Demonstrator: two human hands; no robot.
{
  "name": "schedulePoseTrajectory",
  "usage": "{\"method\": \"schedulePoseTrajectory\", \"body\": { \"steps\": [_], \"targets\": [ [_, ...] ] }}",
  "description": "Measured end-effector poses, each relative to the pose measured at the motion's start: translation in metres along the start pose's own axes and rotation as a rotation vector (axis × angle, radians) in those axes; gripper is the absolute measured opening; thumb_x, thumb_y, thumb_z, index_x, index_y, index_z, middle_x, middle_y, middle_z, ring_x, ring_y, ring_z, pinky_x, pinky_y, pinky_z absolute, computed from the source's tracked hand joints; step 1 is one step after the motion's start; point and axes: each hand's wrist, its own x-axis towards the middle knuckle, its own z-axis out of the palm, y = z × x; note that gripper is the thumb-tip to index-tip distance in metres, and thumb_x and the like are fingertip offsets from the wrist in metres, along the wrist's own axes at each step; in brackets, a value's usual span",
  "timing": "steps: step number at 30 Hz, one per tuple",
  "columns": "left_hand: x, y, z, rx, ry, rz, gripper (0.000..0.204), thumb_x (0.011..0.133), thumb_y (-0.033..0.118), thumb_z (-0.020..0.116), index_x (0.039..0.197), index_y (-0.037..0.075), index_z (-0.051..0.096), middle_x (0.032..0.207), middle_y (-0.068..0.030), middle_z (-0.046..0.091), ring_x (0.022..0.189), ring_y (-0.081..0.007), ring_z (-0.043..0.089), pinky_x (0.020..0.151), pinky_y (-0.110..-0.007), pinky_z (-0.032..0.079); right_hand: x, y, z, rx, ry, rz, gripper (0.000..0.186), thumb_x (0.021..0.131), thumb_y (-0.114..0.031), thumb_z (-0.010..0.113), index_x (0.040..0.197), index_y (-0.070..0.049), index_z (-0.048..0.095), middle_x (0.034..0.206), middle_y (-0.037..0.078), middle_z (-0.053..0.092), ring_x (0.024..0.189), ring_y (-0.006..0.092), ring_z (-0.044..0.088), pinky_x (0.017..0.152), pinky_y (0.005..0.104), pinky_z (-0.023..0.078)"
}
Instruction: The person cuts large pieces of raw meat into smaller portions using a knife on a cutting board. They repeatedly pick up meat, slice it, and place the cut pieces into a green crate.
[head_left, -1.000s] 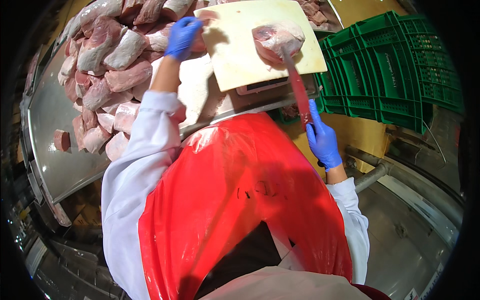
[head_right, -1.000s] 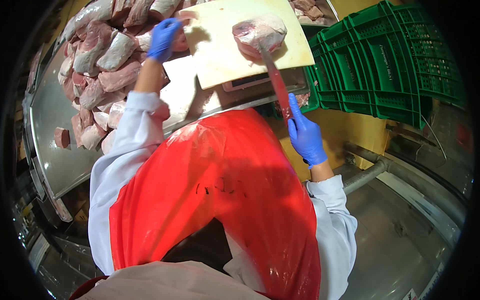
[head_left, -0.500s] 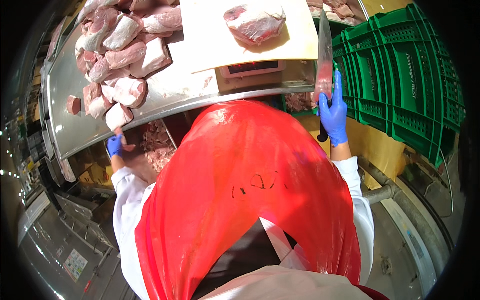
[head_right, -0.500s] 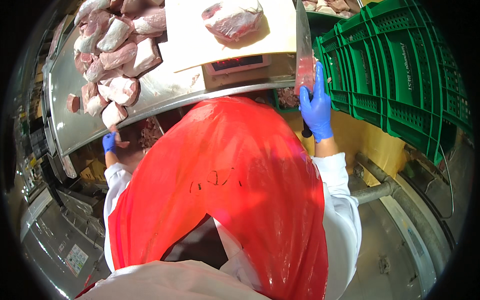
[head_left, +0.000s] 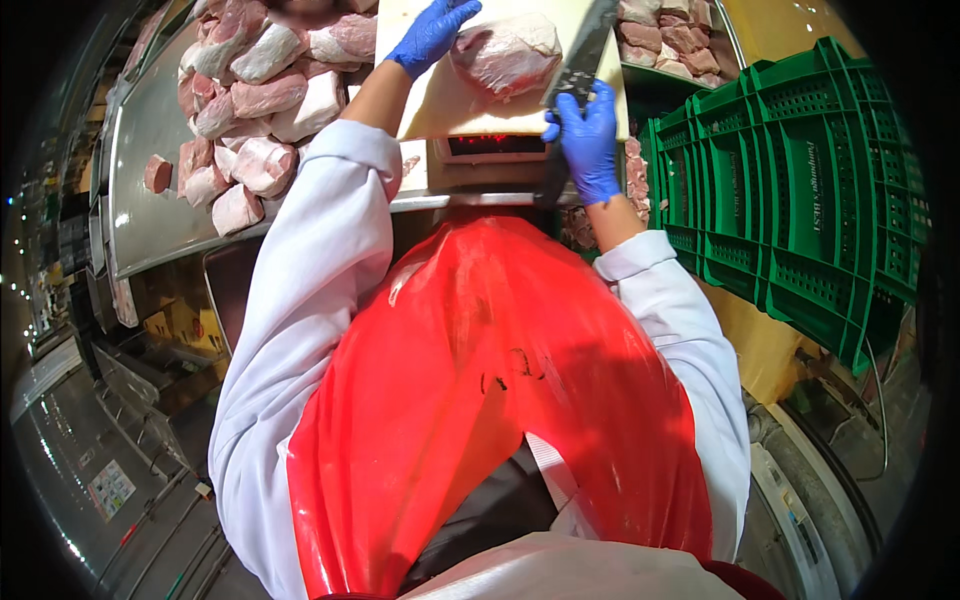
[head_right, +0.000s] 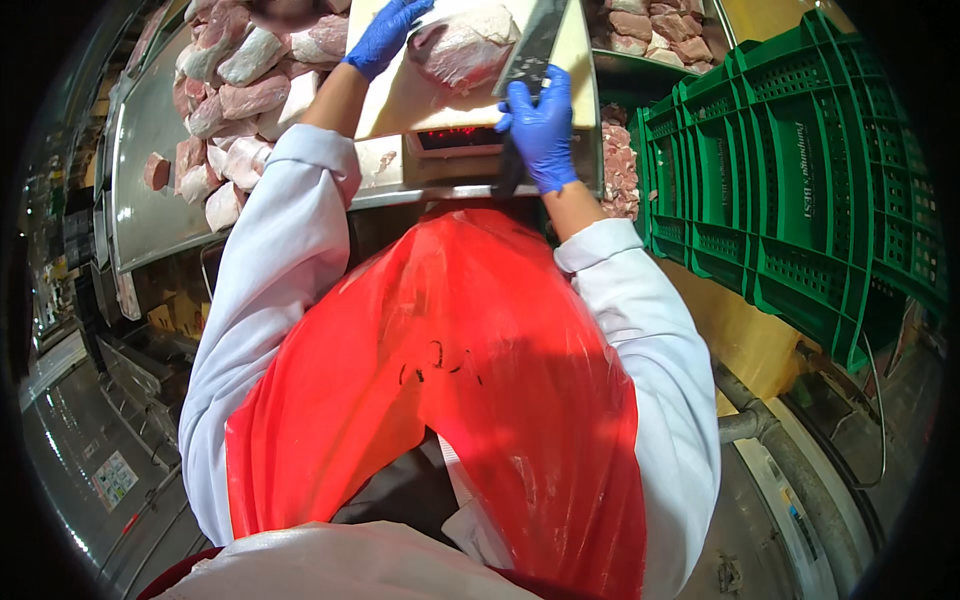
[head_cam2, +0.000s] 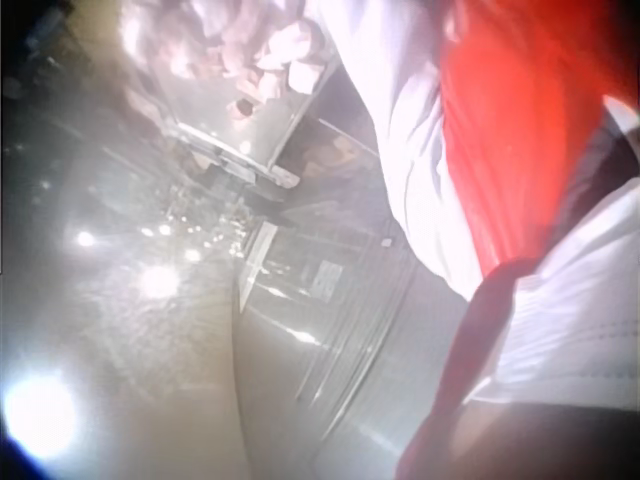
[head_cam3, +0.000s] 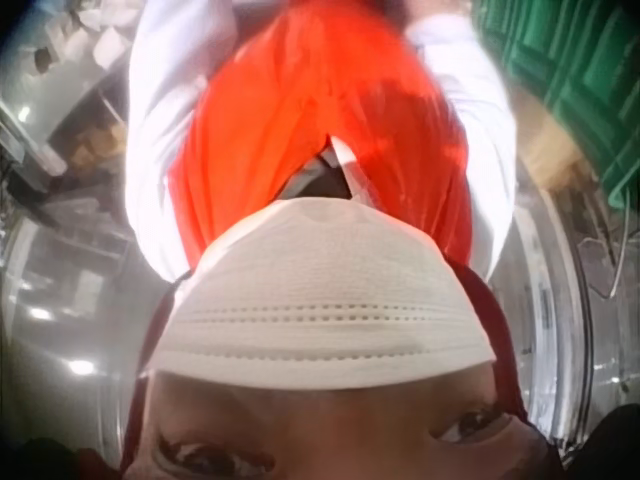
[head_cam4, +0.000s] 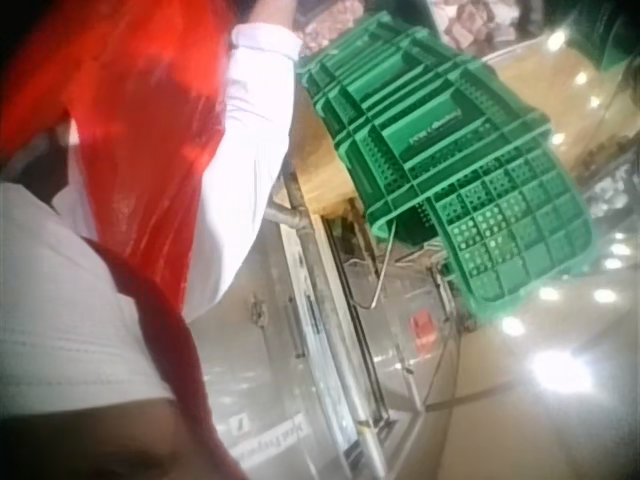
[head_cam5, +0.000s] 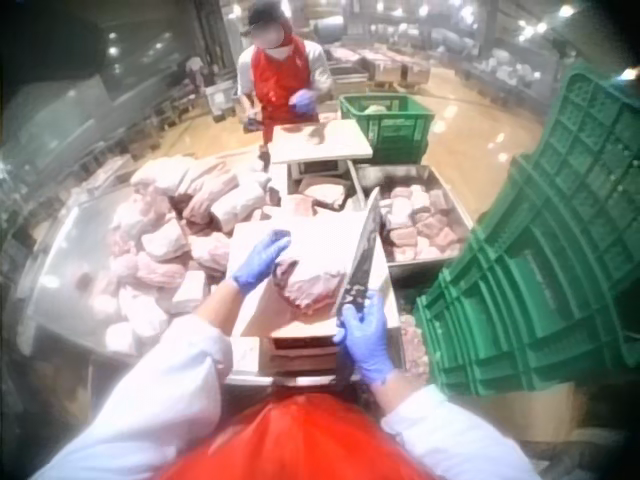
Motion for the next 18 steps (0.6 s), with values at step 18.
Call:
{"method": "schedulePoseTrajectory", "body": {
  "steps": [18],
  "targets": [
    [-0.084,0.010,0.020,0.009,0.206,0.159,0.032,0.083,0.018,0.073,0.110,0.004,0.061,0.102,-0.0091,0.067,0.092,-0.0196,0.067,0.084,-0.034,0.054,-0.001,-0.044,-0.002,-0.238,-0.045,-0.146,0.038,0.096,-0.002,0.061,0.128,0.004,0.043,0.085,0.009,0.066,0.060,0.0132,0.063,0.051,0.0266,0.054]
  ]
}}
